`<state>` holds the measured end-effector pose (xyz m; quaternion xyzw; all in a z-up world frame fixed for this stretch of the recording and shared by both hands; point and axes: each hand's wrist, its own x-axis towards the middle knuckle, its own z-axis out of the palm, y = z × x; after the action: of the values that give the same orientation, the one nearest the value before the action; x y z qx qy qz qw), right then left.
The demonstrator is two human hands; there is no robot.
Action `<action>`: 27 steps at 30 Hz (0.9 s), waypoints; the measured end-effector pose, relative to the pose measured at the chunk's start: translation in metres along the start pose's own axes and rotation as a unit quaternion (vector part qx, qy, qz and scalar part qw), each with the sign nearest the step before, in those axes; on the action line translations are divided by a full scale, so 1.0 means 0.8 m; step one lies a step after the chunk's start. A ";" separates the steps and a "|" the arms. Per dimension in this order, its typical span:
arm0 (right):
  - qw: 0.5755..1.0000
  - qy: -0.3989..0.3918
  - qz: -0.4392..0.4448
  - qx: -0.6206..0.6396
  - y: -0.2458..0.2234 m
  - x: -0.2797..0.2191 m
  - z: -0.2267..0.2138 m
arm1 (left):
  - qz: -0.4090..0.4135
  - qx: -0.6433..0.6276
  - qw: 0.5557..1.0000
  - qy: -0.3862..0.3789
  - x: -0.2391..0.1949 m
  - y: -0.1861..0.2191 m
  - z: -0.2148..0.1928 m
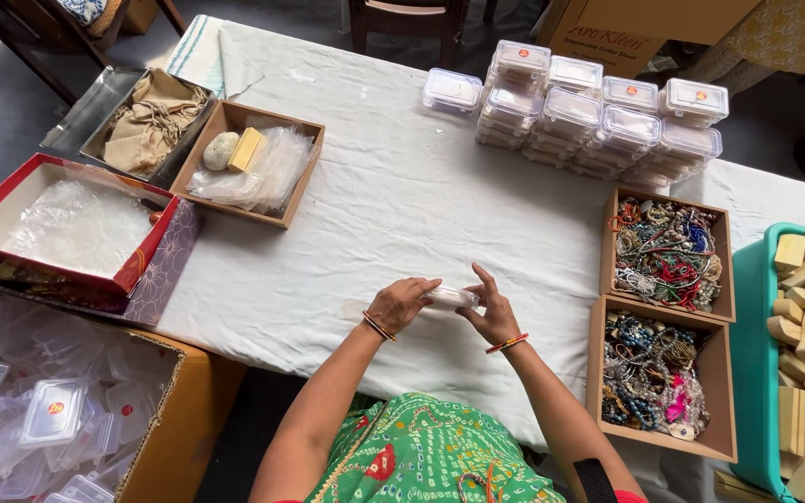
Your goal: The person packs jewelry items into small plastic bags, then places them into cloth pouches. The pouches are then placed into clear plastic containers and stacked on the table. The person handles necklaces and bracelets from boxes on the table.
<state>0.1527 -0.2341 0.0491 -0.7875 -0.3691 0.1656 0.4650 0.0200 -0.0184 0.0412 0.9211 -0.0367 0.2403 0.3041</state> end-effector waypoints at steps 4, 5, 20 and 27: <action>0.998 -0.024 0.049 0.021 -0.013 0.010 0.001 | 0.037 0.037 0.999 0.002 0.000 -0.004 -0.016; 0.996 -0.045 0.067 0.033 -0.016 0.013 0.001 | 0.041 0.037 0.998 -0.010 0.001 -0.006 -0.021; 0.942 0.044 -0.123 -0.309 -0.042 0.212 -0.036 | -0.036 0.065 0.991 -0.108 0.016 -0.091 -0.035; 0.813 0.277 -0.149 -0.490 -0.014 0.406 -0.162 | -0.160 0.091 0.903 -0.388 0.024 -0.097 -0.045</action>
<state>0.4445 -0.0711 0.1519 -0.8591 -0.3696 -0.3335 0.1187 0.0380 0.0669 0.0334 0.9586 0.0176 -0.1855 0.2152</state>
